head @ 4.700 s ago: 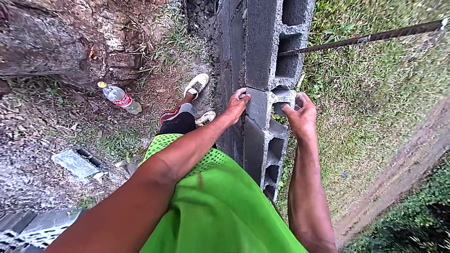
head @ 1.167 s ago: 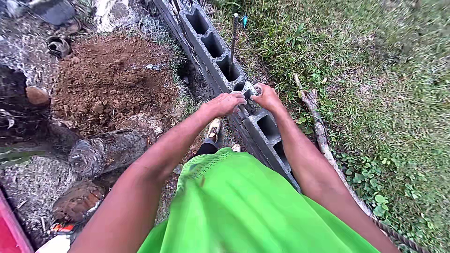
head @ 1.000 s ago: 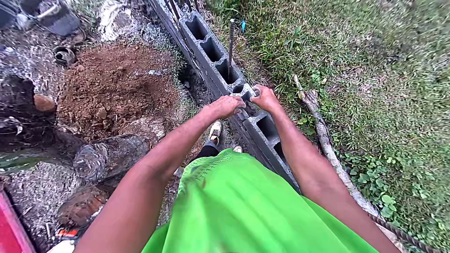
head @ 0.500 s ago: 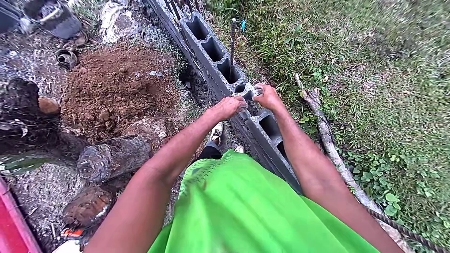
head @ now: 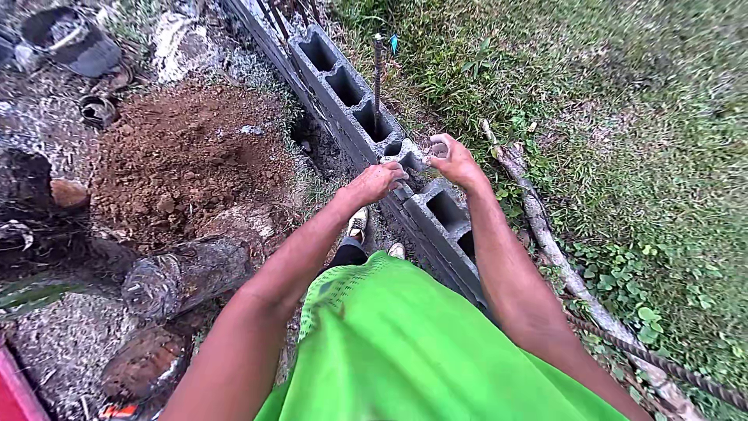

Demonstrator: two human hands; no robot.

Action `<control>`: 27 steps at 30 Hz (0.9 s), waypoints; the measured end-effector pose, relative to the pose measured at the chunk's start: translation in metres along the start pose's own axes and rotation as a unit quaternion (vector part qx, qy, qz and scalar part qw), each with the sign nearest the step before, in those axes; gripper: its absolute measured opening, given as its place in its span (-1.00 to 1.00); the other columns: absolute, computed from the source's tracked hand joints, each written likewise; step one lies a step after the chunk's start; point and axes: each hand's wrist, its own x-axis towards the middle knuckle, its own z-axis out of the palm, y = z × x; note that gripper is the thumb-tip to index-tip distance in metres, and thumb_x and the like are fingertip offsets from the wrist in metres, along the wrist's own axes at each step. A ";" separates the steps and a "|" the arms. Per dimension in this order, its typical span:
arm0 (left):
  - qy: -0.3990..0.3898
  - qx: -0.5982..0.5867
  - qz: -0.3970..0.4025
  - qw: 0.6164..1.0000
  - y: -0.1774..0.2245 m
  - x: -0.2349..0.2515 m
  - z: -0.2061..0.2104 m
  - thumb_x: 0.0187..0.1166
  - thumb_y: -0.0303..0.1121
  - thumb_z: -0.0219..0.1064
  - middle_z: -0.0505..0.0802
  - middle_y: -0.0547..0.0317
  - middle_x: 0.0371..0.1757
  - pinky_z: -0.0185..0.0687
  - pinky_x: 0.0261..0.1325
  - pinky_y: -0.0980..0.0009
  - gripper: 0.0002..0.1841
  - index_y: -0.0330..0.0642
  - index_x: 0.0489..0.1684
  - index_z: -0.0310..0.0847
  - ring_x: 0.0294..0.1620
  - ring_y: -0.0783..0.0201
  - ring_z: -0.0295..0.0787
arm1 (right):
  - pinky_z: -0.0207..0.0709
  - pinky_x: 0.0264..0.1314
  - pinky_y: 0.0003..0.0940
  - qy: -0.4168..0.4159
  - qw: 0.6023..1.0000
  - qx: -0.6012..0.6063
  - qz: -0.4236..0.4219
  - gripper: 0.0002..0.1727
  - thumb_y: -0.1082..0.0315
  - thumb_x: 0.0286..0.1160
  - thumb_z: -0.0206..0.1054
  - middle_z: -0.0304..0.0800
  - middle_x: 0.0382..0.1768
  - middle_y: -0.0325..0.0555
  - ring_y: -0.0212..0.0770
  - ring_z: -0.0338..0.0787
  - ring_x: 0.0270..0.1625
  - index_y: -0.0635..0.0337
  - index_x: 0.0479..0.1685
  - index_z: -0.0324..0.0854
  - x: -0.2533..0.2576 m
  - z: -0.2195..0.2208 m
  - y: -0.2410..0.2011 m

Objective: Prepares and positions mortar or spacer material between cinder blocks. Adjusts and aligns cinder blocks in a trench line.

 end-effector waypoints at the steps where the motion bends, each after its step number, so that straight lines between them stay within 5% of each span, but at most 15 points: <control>1: -0.003 -0.001 -0.003 1.000 0.000 0.000 -0.001 0.72 -0.38 0.28 0.77 -0.13 0.36 0.66 0.40 -0.02 -0.72 -0.25 0.26 0.75 0.32 -0.07 0.79 | 0.60 0.41 0.23 0.021 1.000 0.005 0.002 -0.36 0.22 0.55 0.46 0.68 0.44 0.16 0.15 0.75 0.38 0.12 0.63 0.43 -0.008 -0.007 -0.003; 9: 0.007 -0.056 0.008 0.998 -0.005 -0.002 -0.013 0.65 -0.36 0.38 0.73 -0.12 0.45 0.59 0.52 0.01 -0.66 -0.24 0.34 0.72 0.41 -0.02 0.73 | 0.77 0.33 -0.19 0.061 0.990 0.092 -0.089 -0.56 0.29 0.65 0.35 0.79 0.33 -0.07 -0.22 0.85 0.25 0.10 0.50 0.56 -0.116 -0.041 -0.030; 12: 0.033 -0.101 0.014 0.994 -0.015 -0.006 -0.023 0.65 -0.31 0.40 0.74 -0.06 0.44 0.73 0.36 0.14 -0.65 -0.19 0.35 0.71 0.19 0.13 0.83 | 0.81 0.29 -0.21 0.006 0.979 0.177 -0.102 -0.62 0.40 0.61 0.34 0.83 0.27 -0.12 -0.19 0.87 0.20 0.12 0.39 0.64 -0.164 -0.031 -0.028; 15: 0.003 -0.184 -0.007 0.983 -0.019 -0.012 -0.043 0.63 -0.35 0.42 0.78 0.07 0.38 0.84 0.18 0.20 -0.66 -0.13 0.34 0.72 0.02 0.26 0.88 | 0.74 0.38 -0.12 -0.043 0.941 0.320 -0.096 -0.62 0.20 0.69 0.33 0.85 0.23 0.02 -0.06 0.85 0.25 0.28 0.29 0.70 -0.198 -0.004 0.002; 17: -0.078 -0.219 -0.010 0.973 -0.036 -0.013 -0.054 0.62 -0.31 0.44 0.83 0.14 0.26 0.86 0.19 0.19 -0.67 -0.07 0.33 0.73 0.03 0.30 0.88 | 0.77 0.31 -0.03 0.012 0.903 0.428 -0.044 -0.56 0.01 0.68 0.34 0.88 0.18 0.04 0.01 0.88 0.19 0.21 0.20 0.76 -0.224 0.028 0.025; 19: -0.229 -0.181 -0.019 0.956 -0.059 -0.012 -0.064 0.67 -0.19 0.39 0.86 0.09 0.23 0.77 0.31 0.09 -0.62 -0.10 0.38 0.70 0.11 0.21 0.87 | 0.79 0.25 0.05 0.146 0.824 0.543 0.067 -0.65 0.07 0.66 0.33 0.91 0.10 0.04 0.05 0.90 0.15 0.16 0.10 0.78 -0.254 0.077 0.043; 21: -0.358 -0.129 -0.049 0.923 -0.091 -0.012 -0.065 0.72 -0.13 0.31 0.86 0.03 0.26 0.66 0.43 -0.01 -0.58 -0.12 0.44 0.67 0.21 0.12 0.85 | 0.80 0.21 0.04 0.325 0.687 0.608 0.231 -0.71 0.31 0.79 0.07 0.90 0.04 0.08 0.04 0.92 0.09 0.27 0.19 0.61 -0.284 0.149 0.055; 23: -0.392 -0.142 -0.101 0.903 -0.142 -0.017 -0.043 0.73 -0.21 0.28 0.88 -0.01 0.19 0.67 0.42 0.05 -0.64 -0.18 0.35 0.71 0.19 0.14 0.85 | 0.79 0.12 -0.09 0.463 0.538 0.556 0.432 -0.65 0.35 0.88 0.01 0.80 0.09 0.14 -0.05 0.88 0.03 0.36 0.41 0.48 -0.312 0.235 0.056; 25: -0.411 -0.131 -0.188 0.882 -0.207 -0.037 -0.013 0.74 -0.30 0.25 0.87 -0.12 0.14 0.72 0.35 0.03 -0.68 -0.28 0.30 0.69 0.14 0.06 0.86 | 0.68 0.16 -0.07 0.467 0.421 0.490 0.604 -0.60 0.33 0.85 0.11 0.71 0.24 0.29 0.01 0.79 0.11 0.40 0.48 0.47 -0.346 0.322 0.019; 27: -0.474 -0.019 -0.251 0.844 -0.254 -0.060 -0.010 0.72 -0.28 0.29 0.80 -0.30 0.29 0.55 0.49 -0.16 -0.62 -0.33 0.37 0.66 0.34 -0.18 0.75 | 0.60 0.24 -0.07 0.448 0.294 0.522 0.663 -0.55 0.32 0.85 0.12 0.61 0.39 0.35 0.05 0.73 0.22 0.40 0.57 0.38 -0.363 0.384 -0.043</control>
